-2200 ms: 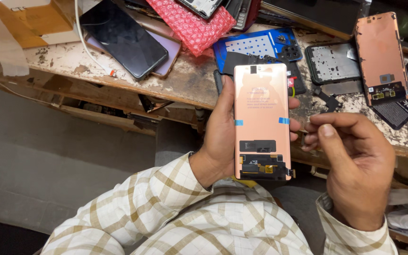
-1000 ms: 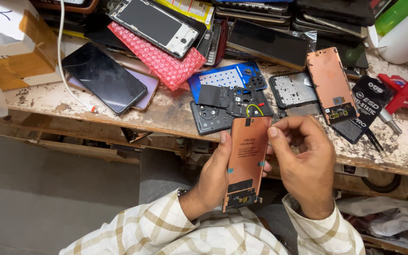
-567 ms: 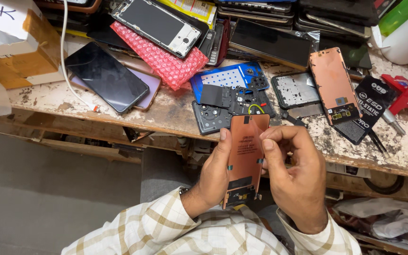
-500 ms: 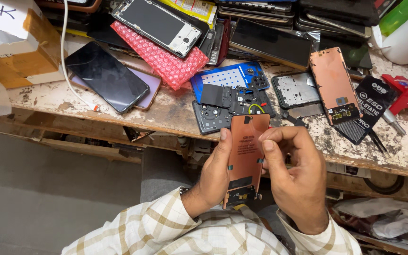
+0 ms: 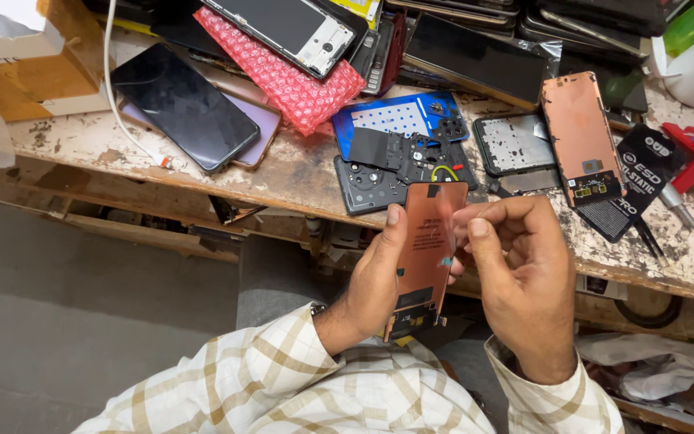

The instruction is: The person peels a plastic film from a screen assembly, aligns the screen into a phone chassis, and secures it by wrapping a rubber band around the device.

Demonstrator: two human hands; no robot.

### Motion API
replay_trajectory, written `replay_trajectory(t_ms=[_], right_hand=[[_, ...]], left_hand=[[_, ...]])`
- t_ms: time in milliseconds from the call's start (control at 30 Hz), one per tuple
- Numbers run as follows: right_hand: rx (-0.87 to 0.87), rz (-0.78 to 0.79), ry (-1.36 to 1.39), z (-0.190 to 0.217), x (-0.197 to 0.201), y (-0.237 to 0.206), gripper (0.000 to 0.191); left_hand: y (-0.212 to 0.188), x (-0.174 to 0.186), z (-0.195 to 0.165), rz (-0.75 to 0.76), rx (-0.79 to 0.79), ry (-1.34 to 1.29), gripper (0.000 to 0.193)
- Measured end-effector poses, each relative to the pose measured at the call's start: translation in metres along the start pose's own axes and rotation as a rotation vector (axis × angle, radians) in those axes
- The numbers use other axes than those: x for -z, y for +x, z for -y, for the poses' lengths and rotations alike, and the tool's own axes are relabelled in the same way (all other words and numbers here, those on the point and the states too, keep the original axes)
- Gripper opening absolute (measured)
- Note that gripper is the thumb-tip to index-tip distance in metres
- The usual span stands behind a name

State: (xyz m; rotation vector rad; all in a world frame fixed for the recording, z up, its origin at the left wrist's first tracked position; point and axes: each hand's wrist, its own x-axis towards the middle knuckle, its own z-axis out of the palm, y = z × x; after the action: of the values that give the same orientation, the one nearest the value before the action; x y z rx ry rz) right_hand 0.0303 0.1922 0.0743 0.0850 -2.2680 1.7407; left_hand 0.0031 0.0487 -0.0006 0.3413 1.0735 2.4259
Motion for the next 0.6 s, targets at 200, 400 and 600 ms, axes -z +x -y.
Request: replay_trajectory(t_ms=[200,400,600], right_hand=[[-0.074,-0.018,-0.04,0.004,-0.001,0.001,0.024],[-0.043,0.017,0.124,-0.004,0.002,0.001,0.028],[-0.053,0.037,0.185,-0.01,0.006,0.001,0.03]], left_hand=[[0.0,0.004,0.006,-0.018,0.02,-0.007,0.074],[0.001,0.002,0.007,-0.022,-0.012,-0.004,0.073],[0.004,-0.002,0.005,-0.089,0.039,-0.019,0.068]])
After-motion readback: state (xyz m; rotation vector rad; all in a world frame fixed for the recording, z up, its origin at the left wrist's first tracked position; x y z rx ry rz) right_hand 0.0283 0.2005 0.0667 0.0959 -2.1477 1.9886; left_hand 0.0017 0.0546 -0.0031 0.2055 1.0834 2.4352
